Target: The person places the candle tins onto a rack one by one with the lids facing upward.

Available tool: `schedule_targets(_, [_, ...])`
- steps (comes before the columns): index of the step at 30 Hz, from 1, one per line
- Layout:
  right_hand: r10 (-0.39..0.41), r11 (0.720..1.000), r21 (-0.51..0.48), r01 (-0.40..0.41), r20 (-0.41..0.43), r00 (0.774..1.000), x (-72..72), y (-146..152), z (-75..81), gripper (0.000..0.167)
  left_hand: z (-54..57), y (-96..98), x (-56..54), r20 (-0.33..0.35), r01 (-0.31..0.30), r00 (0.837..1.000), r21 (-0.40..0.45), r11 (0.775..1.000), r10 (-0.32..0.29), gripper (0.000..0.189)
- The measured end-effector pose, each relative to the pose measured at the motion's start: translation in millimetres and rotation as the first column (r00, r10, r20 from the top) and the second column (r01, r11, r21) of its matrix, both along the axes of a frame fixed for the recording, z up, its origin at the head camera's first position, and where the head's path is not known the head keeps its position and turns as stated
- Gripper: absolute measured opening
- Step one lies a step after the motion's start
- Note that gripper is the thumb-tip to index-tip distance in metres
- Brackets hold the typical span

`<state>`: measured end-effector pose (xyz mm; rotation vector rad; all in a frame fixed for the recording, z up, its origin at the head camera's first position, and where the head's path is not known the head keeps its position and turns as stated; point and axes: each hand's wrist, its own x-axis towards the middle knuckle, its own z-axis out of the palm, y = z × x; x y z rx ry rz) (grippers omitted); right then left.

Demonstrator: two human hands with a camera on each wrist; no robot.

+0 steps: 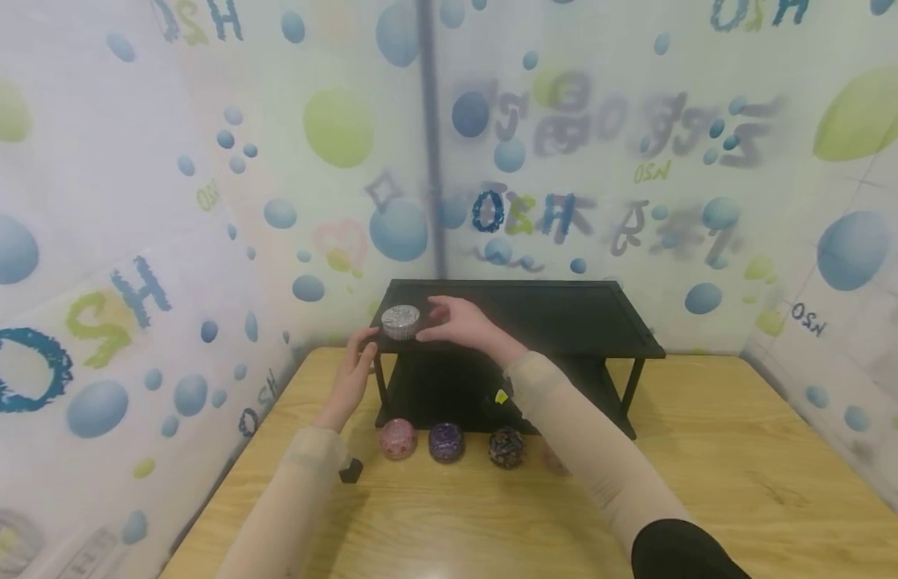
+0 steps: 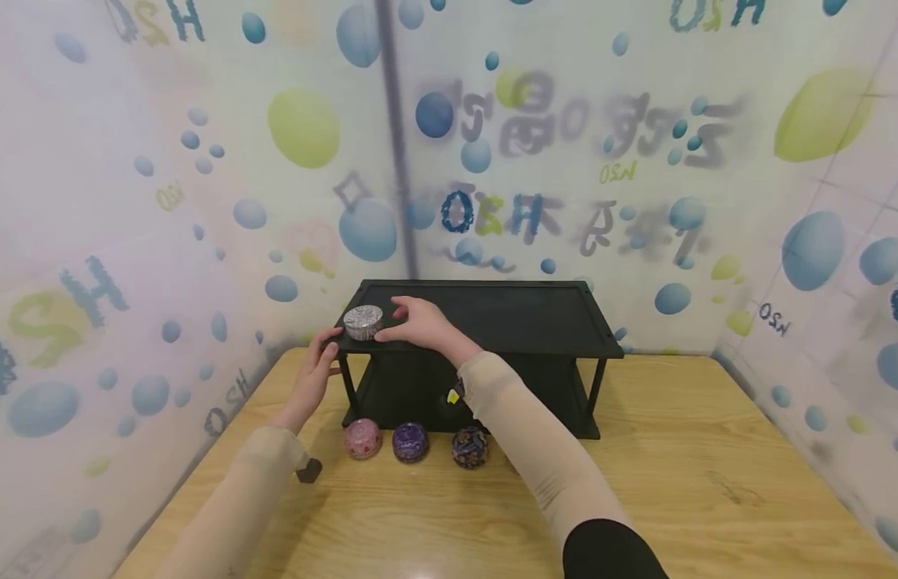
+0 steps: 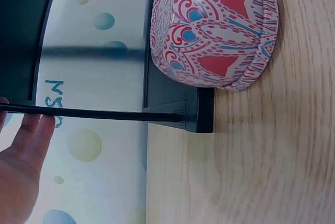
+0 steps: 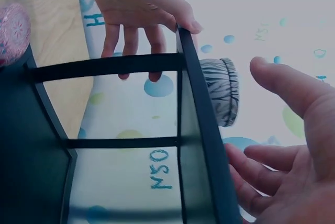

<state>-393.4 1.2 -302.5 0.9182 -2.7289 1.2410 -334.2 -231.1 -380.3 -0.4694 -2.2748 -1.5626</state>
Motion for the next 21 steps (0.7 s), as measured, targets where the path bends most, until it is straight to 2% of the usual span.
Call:
schedule_targets(6, [0.010, 1.000, 0.017, -0.009, -0.047, 0.999, 11.7, 19, 1.2, 0.073, -22.9, -10.5, -21.9, 0.001, -0.014, 1.000, 0.013, 1.000, 0.014, 0.040])
schedule_targets(9, [0.014, 1.000, 0.019, -0.013, -0.064, 0.998, 19.5, 27, 2.1, 0.067, -28.1, -11.5, -24.9, -0.018, -0.030, 0.999, 0.016, 0.999, 0.030, 0.041])
schedule_targets(15, [0.037, 0.998, 0.046, -0.032, -0.103, 0.994, 30.9, 41, -1.0, 0.054, -28.9, -10.8, -25.0, -0.047, -0.041, 0.998, 0.016, 0.999, 0.042, 0.043])
schedule_targets(21, [0.058, 0.997, 0.062, -0.049, -0.145, 0.988, 42.2, 59, -4.9, 0.051, -23.3, -7.9, -25.5, -0.010, -0.027, 1.000, 0.028, 0.999, 0.027, 0.040])
